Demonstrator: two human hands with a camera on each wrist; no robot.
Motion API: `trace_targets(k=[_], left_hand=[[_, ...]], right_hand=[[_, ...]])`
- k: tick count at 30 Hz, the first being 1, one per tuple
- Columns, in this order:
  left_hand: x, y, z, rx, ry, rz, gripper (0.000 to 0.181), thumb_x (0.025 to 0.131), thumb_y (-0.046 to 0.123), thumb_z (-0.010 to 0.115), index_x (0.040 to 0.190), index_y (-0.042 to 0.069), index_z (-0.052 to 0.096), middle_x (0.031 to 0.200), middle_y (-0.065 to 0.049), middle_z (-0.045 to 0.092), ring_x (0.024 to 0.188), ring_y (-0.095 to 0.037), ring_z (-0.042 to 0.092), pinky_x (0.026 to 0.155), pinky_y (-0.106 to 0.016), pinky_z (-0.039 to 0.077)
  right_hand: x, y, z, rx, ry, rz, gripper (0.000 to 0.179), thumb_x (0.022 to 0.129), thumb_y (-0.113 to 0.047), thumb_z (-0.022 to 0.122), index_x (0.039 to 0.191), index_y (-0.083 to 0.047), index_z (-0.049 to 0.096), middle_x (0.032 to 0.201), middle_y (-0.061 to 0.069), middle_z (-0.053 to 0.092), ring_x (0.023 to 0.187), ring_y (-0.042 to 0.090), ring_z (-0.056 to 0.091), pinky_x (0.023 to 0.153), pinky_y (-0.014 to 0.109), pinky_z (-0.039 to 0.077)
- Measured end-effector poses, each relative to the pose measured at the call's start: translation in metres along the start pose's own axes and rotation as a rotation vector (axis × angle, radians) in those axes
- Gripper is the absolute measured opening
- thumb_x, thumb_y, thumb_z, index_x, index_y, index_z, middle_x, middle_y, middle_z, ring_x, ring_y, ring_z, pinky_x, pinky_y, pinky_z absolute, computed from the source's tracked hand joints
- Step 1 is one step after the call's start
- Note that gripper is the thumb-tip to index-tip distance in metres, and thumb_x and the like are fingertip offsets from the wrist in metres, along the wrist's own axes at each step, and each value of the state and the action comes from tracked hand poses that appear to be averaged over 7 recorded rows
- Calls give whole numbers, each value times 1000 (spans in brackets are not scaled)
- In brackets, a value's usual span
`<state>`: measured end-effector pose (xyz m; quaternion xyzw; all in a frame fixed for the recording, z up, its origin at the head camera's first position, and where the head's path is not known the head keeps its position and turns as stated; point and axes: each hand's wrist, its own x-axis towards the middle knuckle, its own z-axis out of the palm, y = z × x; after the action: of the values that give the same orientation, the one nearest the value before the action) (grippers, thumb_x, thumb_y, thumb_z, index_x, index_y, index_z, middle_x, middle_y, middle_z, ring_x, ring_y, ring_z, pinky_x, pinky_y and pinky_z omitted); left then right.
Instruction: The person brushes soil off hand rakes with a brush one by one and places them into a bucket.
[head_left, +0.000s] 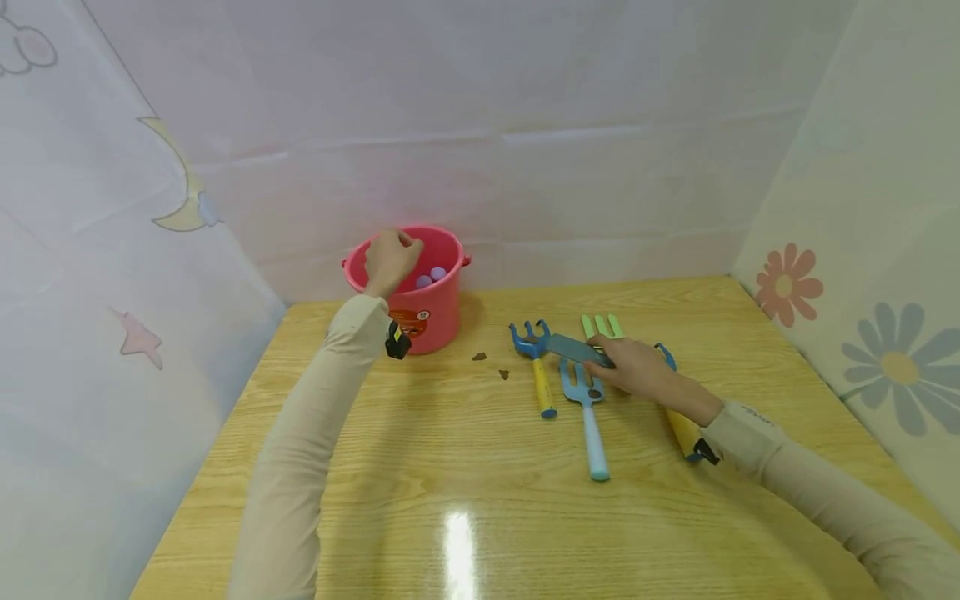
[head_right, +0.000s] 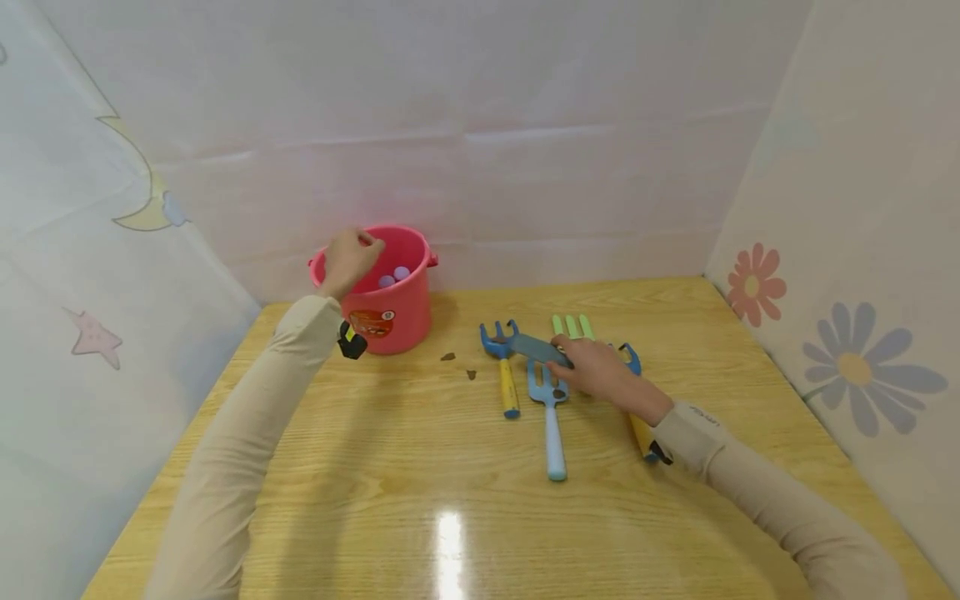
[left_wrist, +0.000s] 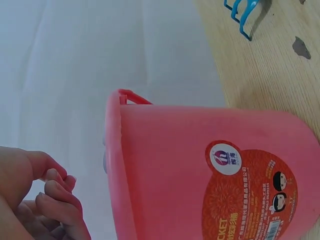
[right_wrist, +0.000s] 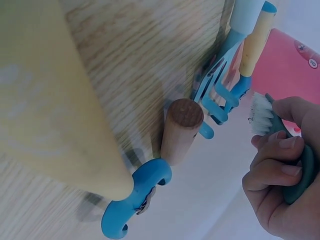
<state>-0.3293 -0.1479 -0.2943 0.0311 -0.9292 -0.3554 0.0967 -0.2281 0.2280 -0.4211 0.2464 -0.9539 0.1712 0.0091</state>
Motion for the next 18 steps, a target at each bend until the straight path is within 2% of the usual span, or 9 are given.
trace_targets(k=[2, 5, 13, 18], left_hand=[[-3, 2, 0, -6, 6, 14, 21, 96, 25, 53, 96, 6, 61, 85, -7, 58, 77, -23, 56, 63, -32, 39], [-6, 5, -1, -9, 10, 40, 23, 95, 24, 53, 103, 5, 63, 92, -8, 63, 81, -24, 59, 66, -33, 41], [-14, 10, 2, -32, -10, 93, 18, 95, 21, 54, 101, 6, 62, 89, -7, 64, 71, -19, 58, 56, -27, 42], [-20, 13, 4, -54, -13, 135, 16, 95, 19, 53, 96, 6, 61, 80, -6, 60, 62, -17, 55, 51, -25, 39]], right_hand=[[-1, 1, 0, 0, 3, 2, 48, 97, -27, 65, 128, 8, 55, 61, -5, 51, 46, 8, 44, 44, 27, 33], [-2, 4, -1, -5, 3, 8, 49, 97, -27, 66, 129, 9, 55, 59, -5, 50, 45, 8, 43, 44, 27, 32], [-4, 9, -1, 4, 9, 21, 47, 97, -26, 64, 130, 7, 55, 54, -5, 45, 43, 7, 36, 43, 25, 30], [-7, 9, -1, -10, 20, 15, 45, 97, -25, 65, 128, 6, 56, 54, -5, 45, 43, 7, 36, 43, 25, 30]])
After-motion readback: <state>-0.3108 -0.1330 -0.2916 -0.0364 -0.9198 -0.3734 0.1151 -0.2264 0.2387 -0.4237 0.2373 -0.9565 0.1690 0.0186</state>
